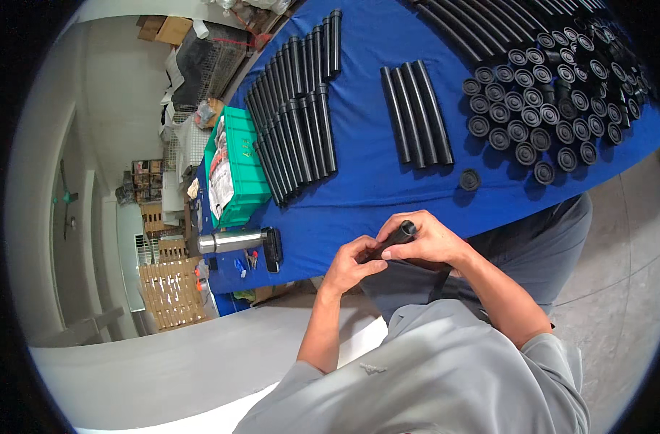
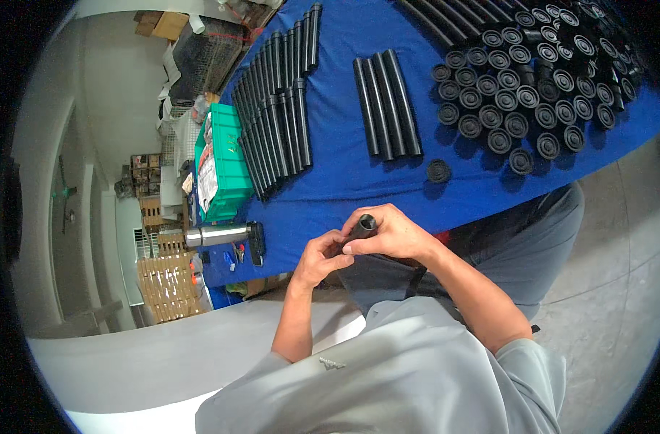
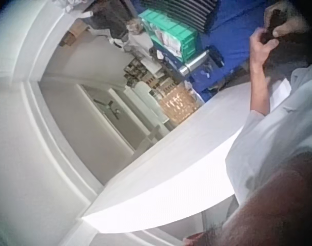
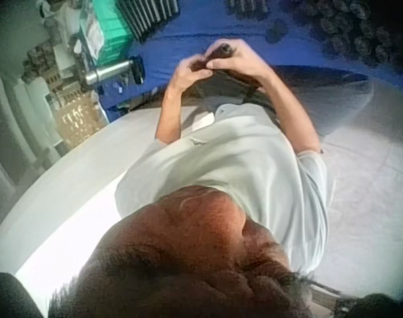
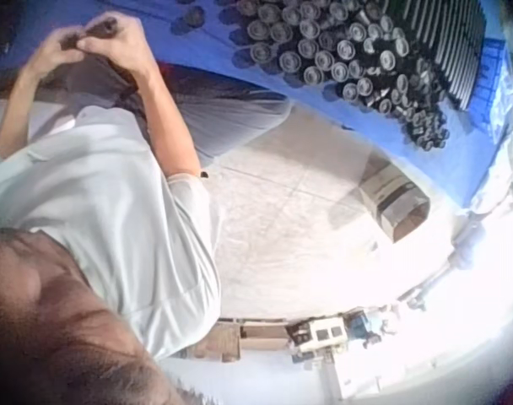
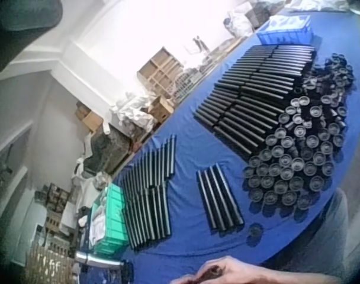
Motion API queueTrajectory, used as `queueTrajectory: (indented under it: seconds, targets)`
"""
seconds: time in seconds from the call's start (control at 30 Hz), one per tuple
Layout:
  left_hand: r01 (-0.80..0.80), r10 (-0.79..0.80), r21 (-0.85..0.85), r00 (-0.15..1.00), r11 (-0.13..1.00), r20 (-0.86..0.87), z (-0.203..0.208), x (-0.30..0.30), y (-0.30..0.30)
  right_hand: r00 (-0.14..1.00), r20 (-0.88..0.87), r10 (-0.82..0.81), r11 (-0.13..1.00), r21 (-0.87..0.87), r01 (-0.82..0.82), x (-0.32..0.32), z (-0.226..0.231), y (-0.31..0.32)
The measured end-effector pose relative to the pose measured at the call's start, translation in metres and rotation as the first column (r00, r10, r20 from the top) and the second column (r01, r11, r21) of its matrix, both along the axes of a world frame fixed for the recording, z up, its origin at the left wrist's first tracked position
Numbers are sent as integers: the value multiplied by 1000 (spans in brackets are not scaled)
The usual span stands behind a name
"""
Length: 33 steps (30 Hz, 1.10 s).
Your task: The person assembles black plastic tubes and end caps by hand, inserting the end caps into the tubes on a table.
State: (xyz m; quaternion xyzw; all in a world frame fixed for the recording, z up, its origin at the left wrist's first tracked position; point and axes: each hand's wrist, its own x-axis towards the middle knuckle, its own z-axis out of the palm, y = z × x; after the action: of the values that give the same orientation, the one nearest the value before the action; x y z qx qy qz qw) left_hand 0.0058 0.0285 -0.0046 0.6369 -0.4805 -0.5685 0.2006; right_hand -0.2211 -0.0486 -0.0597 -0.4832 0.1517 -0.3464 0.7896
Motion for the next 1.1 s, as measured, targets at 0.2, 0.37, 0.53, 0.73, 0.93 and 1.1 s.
queueTrajectory:
  seconds: [0.2, 0.37, 0.53, 0.73, 0.93, 1.1]
  targets:
    - [45, -48, -60, 998, 997, -41, 11, -4, -6, 999, 45, -14, 1000, 16, 13, 4, -5, 0]
    - [-262, 236, -11, 887, 965, -397, 5, -9, 4, 984, 66, -167, 971, -164, 175, 6, 0, 2]
    - [-637, 431, 57, 450, 769, -782, -10, -25, -4, 989, -89, -117, 938, -336, 80, 4, 3, -2]
    - [-628, 572, 236, 409, 742, -711, -32, -23, 8, 992, -97, -84, 969, -241, 59, 7, 4, 0]
    - [-469, 461, -127, 883, 874, -89, -14, -24, 11, 966, -160, -204, 952, -261, 157, 8, 10, 3]
    - [430, 360, -739, 675, 518, 645, 21, -38, -22, 964, -214, -155, 984, -122, 131, 8, 9, 6]
